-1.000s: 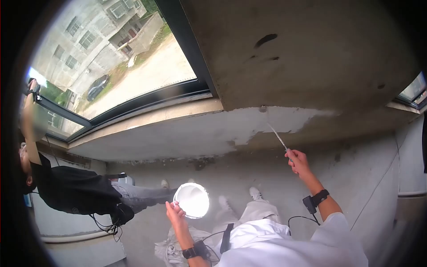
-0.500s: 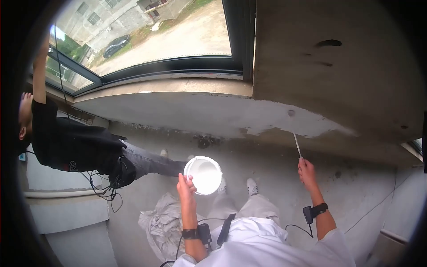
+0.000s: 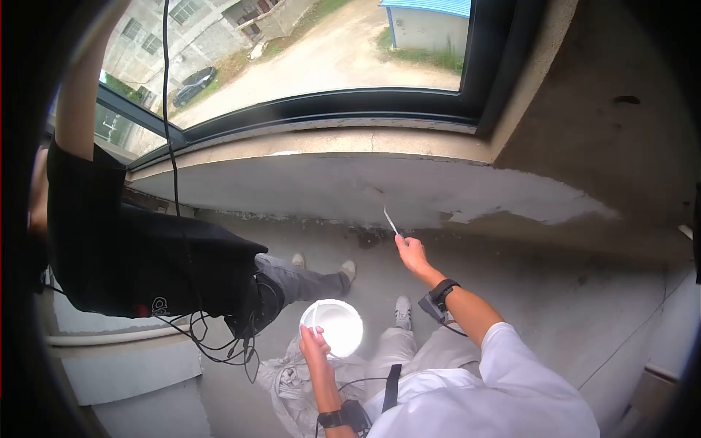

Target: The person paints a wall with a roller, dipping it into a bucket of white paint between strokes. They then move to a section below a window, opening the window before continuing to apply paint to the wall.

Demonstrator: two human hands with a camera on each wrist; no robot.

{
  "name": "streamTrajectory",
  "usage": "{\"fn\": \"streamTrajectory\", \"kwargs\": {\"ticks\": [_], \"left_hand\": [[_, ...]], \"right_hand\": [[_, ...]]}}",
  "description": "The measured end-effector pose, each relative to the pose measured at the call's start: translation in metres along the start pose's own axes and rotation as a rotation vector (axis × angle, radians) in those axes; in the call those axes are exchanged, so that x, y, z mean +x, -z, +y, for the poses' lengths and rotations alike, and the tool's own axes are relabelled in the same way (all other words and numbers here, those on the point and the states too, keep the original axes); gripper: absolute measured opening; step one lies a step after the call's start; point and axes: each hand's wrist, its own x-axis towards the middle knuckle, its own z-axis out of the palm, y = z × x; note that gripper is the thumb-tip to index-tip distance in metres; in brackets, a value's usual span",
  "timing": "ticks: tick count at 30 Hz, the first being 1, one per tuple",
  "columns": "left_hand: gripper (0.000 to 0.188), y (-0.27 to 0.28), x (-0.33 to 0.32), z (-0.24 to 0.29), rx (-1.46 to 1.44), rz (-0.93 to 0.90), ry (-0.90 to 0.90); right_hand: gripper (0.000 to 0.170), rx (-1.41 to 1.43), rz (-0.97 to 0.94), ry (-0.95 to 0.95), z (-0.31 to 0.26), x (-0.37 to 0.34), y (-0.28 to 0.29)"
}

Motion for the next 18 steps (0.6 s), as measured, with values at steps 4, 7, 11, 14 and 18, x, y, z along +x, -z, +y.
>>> {"fn": "streamTrajectory", "kwargs": {"ticks": [4, 7, 11, 14, 18], "left_hand": [[0.043, 0.015, 0.004, 0.009, 0.042, -0.018, 0.007], [0.045, 0.011, 0.003, 0.007, 0.072, -0.061, -0.033], [0.047, -0.021, -0.009, 0.001, 0.104, -0.129, -0.054], [0.047, -0.056, -0.019, -0.007, 0.116, -0.16, -0.039], [0.046, -0.104, -0.041, -0.021, 0.091, -0.196, -0.058]], "right_hand": [[0.061, -0.097, 0.1, 0.023, -0.002, -0.01, 0.001], [0.056, -0.105, 0.214, 0.115, 0.022, -0.019, 0.042], [0.054, -0.078, 0.257, 0.208, 0.057, -0.049, 0.142], [0.05, 0.025, 0.203, 0.098, 0.064, -0.093, 0.235], [0.045, 0.16, 0.226, 0.036, 0.076, -0.139, 0.352]]}}
